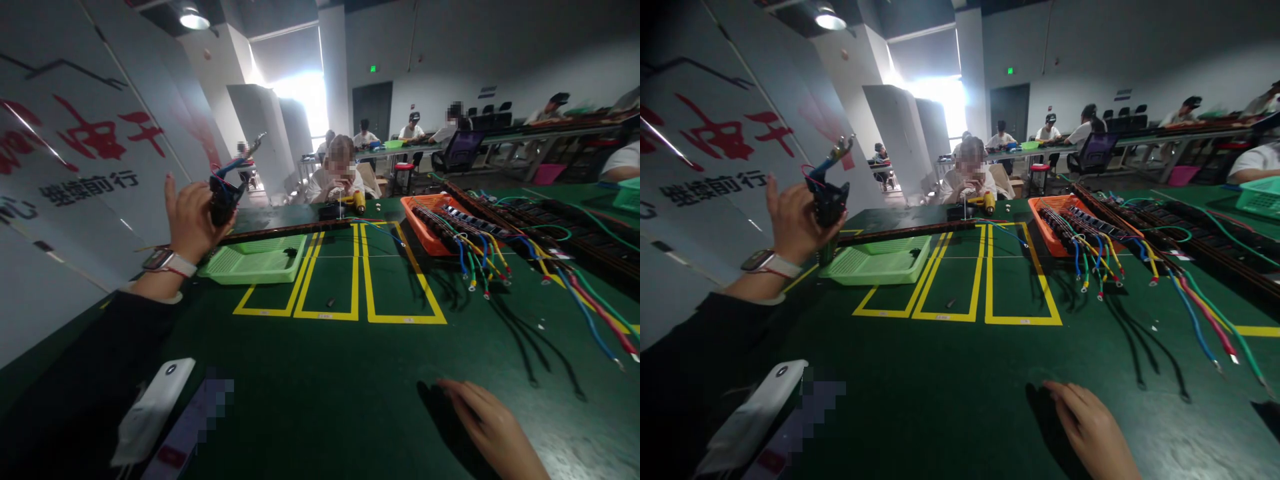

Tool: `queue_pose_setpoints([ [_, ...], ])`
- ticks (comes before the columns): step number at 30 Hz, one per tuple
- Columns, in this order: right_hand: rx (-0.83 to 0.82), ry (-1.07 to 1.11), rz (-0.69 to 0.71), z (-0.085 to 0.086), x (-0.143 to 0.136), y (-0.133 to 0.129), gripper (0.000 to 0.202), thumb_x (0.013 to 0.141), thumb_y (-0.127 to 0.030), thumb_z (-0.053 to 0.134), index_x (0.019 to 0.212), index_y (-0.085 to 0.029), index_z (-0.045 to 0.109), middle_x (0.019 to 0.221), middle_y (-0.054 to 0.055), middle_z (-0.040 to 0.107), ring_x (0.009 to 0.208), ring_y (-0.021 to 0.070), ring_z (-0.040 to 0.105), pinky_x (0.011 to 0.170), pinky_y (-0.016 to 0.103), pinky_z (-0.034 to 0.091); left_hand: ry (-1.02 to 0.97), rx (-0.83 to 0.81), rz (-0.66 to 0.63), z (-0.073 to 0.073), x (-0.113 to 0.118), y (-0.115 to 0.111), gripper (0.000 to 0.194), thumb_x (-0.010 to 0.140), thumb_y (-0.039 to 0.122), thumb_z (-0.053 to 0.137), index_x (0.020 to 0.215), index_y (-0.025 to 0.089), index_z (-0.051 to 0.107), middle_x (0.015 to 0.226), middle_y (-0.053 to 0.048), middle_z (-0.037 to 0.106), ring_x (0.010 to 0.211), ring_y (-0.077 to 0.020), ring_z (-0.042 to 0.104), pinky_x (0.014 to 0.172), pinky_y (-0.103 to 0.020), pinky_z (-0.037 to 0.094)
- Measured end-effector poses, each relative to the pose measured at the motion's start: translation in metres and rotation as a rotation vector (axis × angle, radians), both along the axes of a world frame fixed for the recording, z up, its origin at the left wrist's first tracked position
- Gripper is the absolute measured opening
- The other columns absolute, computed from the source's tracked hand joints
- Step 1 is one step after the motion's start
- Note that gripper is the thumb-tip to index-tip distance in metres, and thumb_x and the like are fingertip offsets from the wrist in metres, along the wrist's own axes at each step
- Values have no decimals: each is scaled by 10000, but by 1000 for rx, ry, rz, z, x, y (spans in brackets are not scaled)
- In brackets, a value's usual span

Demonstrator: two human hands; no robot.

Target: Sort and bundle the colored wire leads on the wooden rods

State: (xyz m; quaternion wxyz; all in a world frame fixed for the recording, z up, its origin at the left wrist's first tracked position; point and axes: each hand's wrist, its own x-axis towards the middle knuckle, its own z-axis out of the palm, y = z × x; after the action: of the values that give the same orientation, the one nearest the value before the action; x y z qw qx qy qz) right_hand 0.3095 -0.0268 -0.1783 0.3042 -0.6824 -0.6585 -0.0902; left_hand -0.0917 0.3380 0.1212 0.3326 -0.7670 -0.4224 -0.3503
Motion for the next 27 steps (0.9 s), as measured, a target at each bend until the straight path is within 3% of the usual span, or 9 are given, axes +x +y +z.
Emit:
queue_pose_setpoints([
  [6, -6, 30, -9, 1, 0, -3, 294, 867, -361, 446, 1032, -243, 658, 968, -11, 629, 854, -14, 608, 755, 77, 518, -23, 2, -10, -1, -8, -38, 597, 751, 597, 458, 1084, 104, 505, 1244, -40, 523, 1287, -96, 367, 1296, -466, 21],
  [11, -24, 44, -2, 0, -2, -4, 285, 868, -353, 446, 1031, -244, 653, 967, -19, 627, 851, -21, 606, 750, 70, 512, 68, 106, -28, -30, -16, -77, 484, 718, 516, 570, 1084, 201, 526, 1230, -3, 564, 1258, -87, 444, 1311, -405, 77],
  [15, -39, 50, 12, 2, -5, -4, 286, 872, -347, 438, 1046, -257, 646, 967, -17, 626, 857, -14, 604, 759, 83, 511, 314, 114, -95, -71, -9, -111, 440, 720, 389, 582, 1136, 265, 506, 1248, 14, 571, 1278, -112, 458, 1323, -406, 24],
  [19, -42, 107, 12, 6, -8, -6, 308, 872, -368, 430, 1042, -239, 652, 964, -2, 629, 870, -3, 605, 784, 92, 513, 425, -4, -271, -127, 10, -134, 440, 697, 131, 523, 1115, 263, 551, 1203, 24, 604, 1282, -104, 466, 1323, -379, -74],
  [23, -142, 299, 1, 10, -11, -7, 346, 864, -424, 428, 1049, -236, 652, 1030, 11, 619, 931, 12, 602, 835, 105, 513, 510, -42, -395, -182, 24, -137, 404, 722, 151, 510, 1112, 237, 570, 1187, 3, 615, 1284, -121, 466, 1320, -435, -60],
  [27, -329, 646, -30, 31, -16, 0, 469, 853, -520, 401, 1135, -211, 613, 1132, 36, 585, 996, 37, 589, 917, 147, 501, 520, -148, -478, -217, 37, -136, 400, 743, 149, 491, 1132, 215, 556, 1207, -20, 600, 1294, -143, 452, 1316, -485, 50],
])
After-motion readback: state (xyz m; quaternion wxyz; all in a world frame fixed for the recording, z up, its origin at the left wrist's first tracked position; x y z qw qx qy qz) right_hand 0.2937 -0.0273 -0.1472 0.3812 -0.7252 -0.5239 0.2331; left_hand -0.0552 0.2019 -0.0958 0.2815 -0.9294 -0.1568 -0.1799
